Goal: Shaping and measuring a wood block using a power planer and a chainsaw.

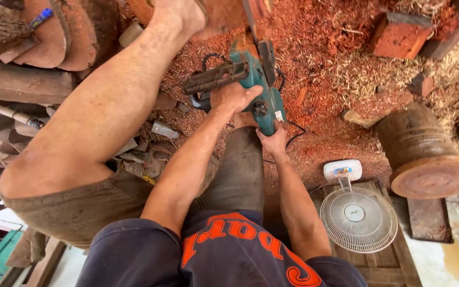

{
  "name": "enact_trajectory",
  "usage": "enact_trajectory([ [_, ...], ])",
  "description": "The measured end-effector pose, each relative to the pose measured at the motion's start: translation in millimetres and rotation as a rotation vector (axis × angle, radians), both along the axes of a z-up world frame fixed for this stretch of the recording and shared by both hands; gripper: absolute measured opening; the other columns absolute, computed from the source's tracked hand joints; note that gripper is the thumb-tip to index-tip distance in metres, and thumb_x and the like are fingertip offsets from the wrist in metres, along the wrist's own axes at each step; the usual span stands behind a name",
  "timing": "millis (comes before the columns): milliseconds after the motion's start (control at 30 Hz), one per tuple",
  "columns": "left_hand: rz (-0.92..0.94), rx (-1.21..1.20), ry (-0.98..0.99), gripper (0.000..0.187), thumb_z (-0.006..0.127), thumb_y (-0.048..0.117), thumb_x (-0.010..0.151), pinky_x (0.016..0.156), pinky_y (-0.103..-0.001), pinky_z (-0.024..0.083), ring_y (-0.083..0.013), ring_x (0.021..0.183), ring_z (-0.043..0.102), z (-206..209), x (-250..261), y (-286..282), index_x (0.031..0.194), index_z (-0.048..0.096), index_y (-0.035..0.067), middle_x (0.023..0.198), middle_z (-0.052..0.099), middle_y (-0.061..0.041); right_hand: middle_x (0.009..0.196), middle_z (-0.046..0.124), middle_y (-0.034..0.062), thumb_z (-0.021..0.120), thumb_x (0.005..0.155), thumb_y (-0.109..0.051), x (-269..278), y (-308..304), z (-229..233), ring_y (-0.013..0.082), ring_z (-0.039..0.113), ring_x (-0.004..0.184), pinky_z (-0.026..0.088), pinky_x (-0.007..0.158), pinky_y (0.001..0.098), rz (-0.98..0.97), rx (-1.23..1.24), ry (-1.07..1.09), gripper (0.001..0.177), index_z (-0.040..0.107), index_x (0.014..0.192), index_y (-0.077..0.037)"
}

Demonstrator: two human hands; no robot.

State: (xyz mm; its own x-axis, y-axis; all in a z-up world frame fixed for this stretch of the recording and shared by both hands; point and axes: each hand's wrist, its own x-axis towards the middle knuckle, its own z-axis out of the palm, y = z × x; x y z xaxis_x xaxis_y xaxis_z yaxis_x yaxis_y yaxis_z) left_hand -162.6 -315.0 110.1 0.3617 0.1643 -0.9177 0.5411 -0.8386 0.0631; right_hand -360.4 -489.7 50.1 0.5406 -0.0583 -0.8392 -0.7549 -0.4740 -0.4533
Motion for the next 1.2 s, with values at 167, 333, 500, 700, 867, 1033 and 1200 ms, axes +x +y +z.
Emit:
enact_trajectory([
  [167, 0.017, -0.032, 0.046, 0.073, 0.066, 0.071, 0.074, 0.095, -0.047, 0.051, -0.0322, 0.11, 0.066, -11, -6, -2, 0.12, 0.073, 0.015, 0.119, 0.07, -0.016, 0.096, 0.076, 0.0188, 0.084, 0.076, -0.025, 2, -3, -1, 0.0323, 0.076, 0.09, 0.058, 0.084, 0.0434, 0.001, 0.033, -0.023, 0.042, 0.07, 0.109, -0.002],
  [333, 0.031, -0.07, 0.086, 0.066, 0.066, 0.068, 0.077, 0.089, -0.047, 0.051, -0.0279, 0.102, 0.066, -11, -6, -4, 0.114, 0.076, 0.015, 0.109, 0.071, -0.012, 0.097, 0.076, 0.0197, 0.084, 0.074, -0.023, 1, -8, -2, 0.0326, 0.075, 0.091, 0.058, 0.084, 0.0432, 0.029, 0.014, -0.019, 0.046, 0.069, 0.111, 0.0],
  [500, 0.11, -0.08, 0.144, 0.055, 0.062, 0.06, 0.074, 0.081, -0.047, 0.055, -0.0274, 0.094, 0.07, 3, 7, -6, 0.101, 0.078, 0.016, 0.101, 0.075, -0.01, 0.097, 0.076, 0.0223, 0.085, 0.073, -0.026, 0, -9, -2, 0.0355, 0.075, 0.091, 0.058, 0.084, 0.0446, 0.068, -0.044, -0.004, 0.048, 0.07, 0.111, -0.001],
  [700, 0.079, -0.044, 0.116, 0.062, 0.063, 0.064, 0.07, 0.087, -0.047, 0.054, -0.0322, 0.1, 0.07, 5, 11, -3, 0.104, 0.077, 0.014, 0.108, 0.074, -0.014, 0.097, 0.076, 0.0228, 0.082, 0.074, -0.027, 3, -6, 4, 0.0366, 0.076, 0.092, 0.059, 0.083, 0.0459, 0.027, -0.02, 0.021, 0.046, 0.068, 0.109, -0.001],
  [867, -0.004, -0.013, -0.002, 0.078, 0.067, 0.07, 0.068, 0.092, -0.051, 0.05, -0.0388, 0.109, 0.065, -11, -3, 3, 0.119, 0.072, 0.011, 0.119, 0.068, -0.021, 0.096, 0.074, 0.0255, 0.083, 0.073, -0.027, 5, -4, 6, 0.0425, 0.072, 0.095, 0.057, 0.082, 0.0491, 0.034, -0.04, 0.069, 0.047, 0.067, 0.109, -0.001],
  [1033, -0.073, 0.006, 0.063, 0.074, 0.065, 0.071, 0.074, 0.099, -0.05, 0.049, -0.0378, 0.114, 0.065, -10, -2, 3, 0.117, 0.076, 0.011, 0.121, 0.07, -0.021, 0.095, 0.073, 0.0269, 0.084, 0.074, -0.028, 4, -3, 11, 0.0458, 0.07, 0.096, 0.056, 0.083, 0.0507, 0.059, -0.036, 0.061, 0.044, 0.065, 0.101, 0.001],
  [1200, 0.035, 0.006, 0.073, 0.065, 0.069, 0.063, 0.069, 0.093, -0.048, 0.051, -0.0331, 0.108, 0.068, 1, 9, 3, 0.112, 0.077, 0.015, 0.116, 0.074, -0.014, 0.096, 0.074, 0.0251, 0.08, 0.075, -0.028, 26, -2, 32, 0.043, 0.072, 0.095, 0.056, 0.085, 0.0493, 0.042, -0.015, 0.163, 0.042, 0.065, 0.105, -0.002],
])
